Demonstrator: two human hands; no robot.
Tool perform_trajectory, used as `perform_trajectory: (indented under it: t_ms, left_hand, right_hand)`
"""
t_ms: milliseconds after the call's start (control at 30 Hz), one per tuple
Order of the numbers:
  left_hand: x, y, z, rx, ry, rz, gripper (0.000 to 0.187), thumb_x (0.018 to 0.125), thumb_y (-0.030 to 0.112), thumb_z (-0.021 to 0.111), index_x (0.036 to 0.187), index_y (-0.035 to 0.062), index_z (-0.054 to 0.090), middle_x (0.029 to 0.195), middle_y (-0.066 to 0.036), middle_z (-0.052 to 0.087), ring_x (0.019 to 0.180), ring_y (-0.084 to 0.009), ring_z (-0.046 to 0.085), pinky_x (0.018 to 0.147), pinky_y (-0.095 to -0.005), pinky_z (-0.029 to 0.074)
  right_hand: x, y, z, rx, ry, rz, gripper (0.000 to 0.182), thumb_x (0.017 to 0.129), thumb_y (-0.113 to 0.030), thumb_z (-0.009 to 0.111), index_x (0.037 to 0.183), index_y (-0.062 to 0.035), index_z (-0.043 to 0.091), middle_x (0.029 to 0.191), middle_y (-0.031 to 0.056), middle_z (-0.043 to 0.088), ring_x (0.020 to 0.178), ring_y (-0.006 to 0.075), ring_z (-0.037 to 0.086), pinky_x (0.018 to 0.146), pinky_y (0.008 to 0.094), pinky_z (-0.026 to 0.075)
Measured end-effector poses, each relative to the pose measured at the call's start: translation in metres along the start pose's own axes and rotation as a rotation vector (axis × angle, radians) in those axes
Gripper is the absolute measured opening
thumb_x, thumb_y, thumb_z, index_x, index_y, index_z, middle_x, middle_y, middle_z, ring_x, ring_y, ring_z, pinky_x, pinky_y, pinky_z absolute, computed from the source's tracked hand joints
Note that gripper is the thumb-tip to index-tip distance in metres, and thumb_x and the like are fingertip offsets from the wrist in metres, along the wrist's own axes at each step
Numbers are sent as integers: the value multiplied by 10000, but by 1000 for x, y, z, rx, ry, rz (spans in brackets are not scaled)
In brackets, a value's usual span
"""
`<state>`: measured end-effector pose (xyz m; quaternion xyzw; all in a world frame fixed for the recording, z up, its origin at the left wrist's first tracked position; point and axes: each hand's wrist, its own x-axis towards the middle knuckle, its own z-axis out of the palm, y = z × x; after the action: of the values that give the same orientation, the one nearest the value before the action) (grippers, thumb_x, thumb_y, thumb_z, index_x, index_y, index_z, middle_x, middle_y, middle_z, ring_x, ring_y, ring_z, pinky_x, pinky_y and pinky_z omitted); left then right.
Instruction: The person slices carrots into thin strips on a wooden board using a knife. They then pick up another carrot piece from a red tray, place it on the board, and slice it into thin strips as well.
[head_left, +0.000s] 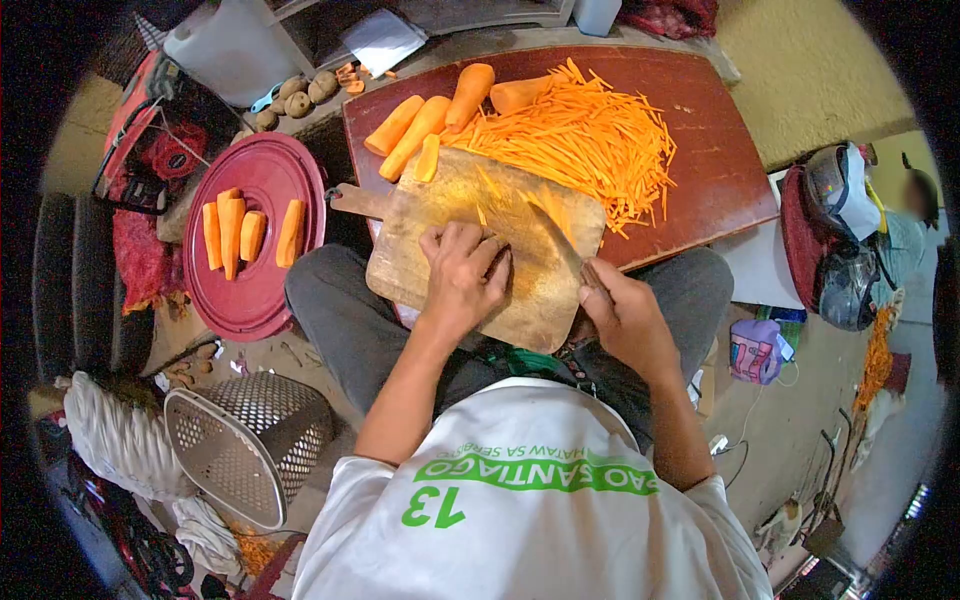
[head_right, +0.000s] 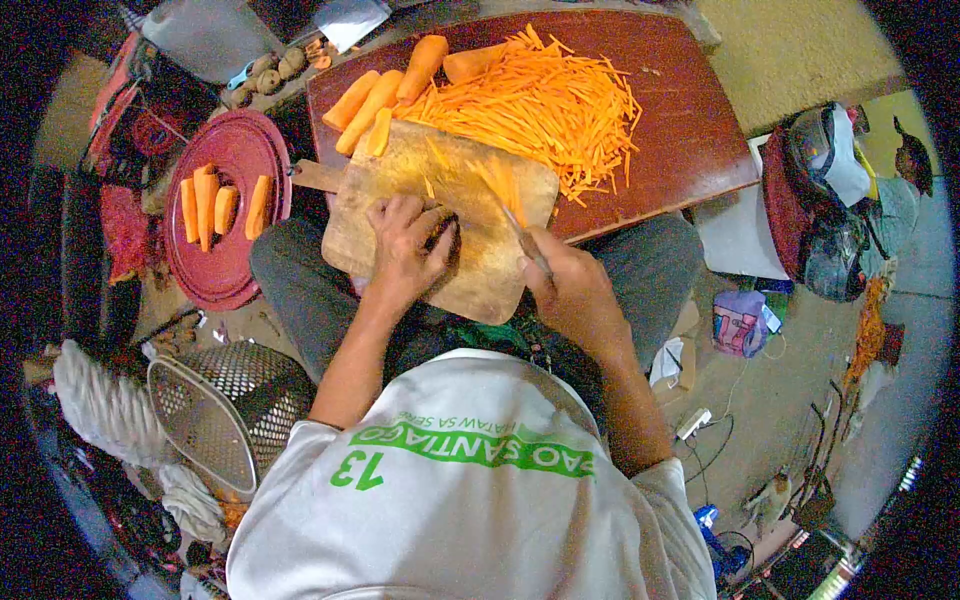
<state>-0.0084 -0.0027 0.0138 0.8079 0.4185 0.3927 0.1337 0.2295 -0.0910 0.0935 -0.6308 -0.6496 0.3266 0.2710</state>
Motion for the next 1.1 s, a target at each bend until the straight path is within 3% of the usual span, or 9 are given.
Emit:
perform_trajectory:
  t_ms: [267, 467, 567, 667, 733, 867, 1100]
  left_hand:
    - [1, -4, 2, 3, -10, -51, 218, 858, 169, 847, 1045, 69, 794, 1004, -96, 663, 1033, -309, 621, 984, -487, 387]
    - [28, 0, 1, 30, -89, 41, 263, 880, 172, 825, 1118, 74, 773, 1108, -118, 662, 1116, -323, 608, 991, -493, 390]
    - [46, -5, 9, 76, -161, 47, 303, 886, 181, 815, 1164, 75, 758, 1193, -127, 653, 1186, -336, 584, 1014, -519, 383]
    - [59, -5, 14, 124, -260, 38, 337, 891, 199, 810, 1201, 83, 751, 1257, -131, 641, 1255, -348, 558, 1049, -557, 372]
    - [67, -5, 15, 146, -348, 63, 357, 895, 210, 808, 1226, 91, 750, 1296, -133, 635, 1295, -353, 544, 1073, -582, 361]
    - [68, -18, 24, 125, -348, 68, 368, 898, 211, 808, 1246, 106, 753, 1328, -130, 643, 1304, -355, 552, 1095, -585, 354]
    - [55, -34, 18, 31, -248, 27, 410, 890, 208, 825, 1274, 83, 753, 1250, -143, 674, 1251, -367, 585, 1115, -565, 367]
  right_hand:
    - [-6, 0, -6, 61, 29, 56, 342, 1044, -177, 659, 1337, 0, 659, 1046, 268, 754, 979, 486, 735, 844, 484, 584]
    - [-24, -2, -7, 153, 51, 277, 404, 1043, -150, 689, 1419, -14, 635, 1019, 249, 762, 889, 380, 772, 800, 446, 596]
    - [-26, -3, -12, 145, 73, 220, 436, 1039, -144, 703, 1451, -33, 617, 984, 238, 763, 810, 312, 766, 755, 423, 596]
    - [-32, 16, 1, 131, 212, 44, 467, 1041, -158, 707, 1481, -46, 594, 971, 226, 763, 777, 311, 758, 739, 422, 590]
    - [-35, 13, -2, 126, 150, 113, 480, 1040, -164, 712, 1488, -46, 585, 991, 229, 761, 816, 341, 764, 755, 423, 587]
    - [-40, 26, 6, 173, 152, 50, 476, 1044, -186, 712, 1479, -43, 586, 1042, 244, 754, 903, 395, 771, 786, 428, 584]
    - [-41, 12, 0, 152, 42, 75, 456, 1040, -176, 705, 1458, -29, 597, 1078, 255, 761, 956, 409, 777, 807, 447, 594]
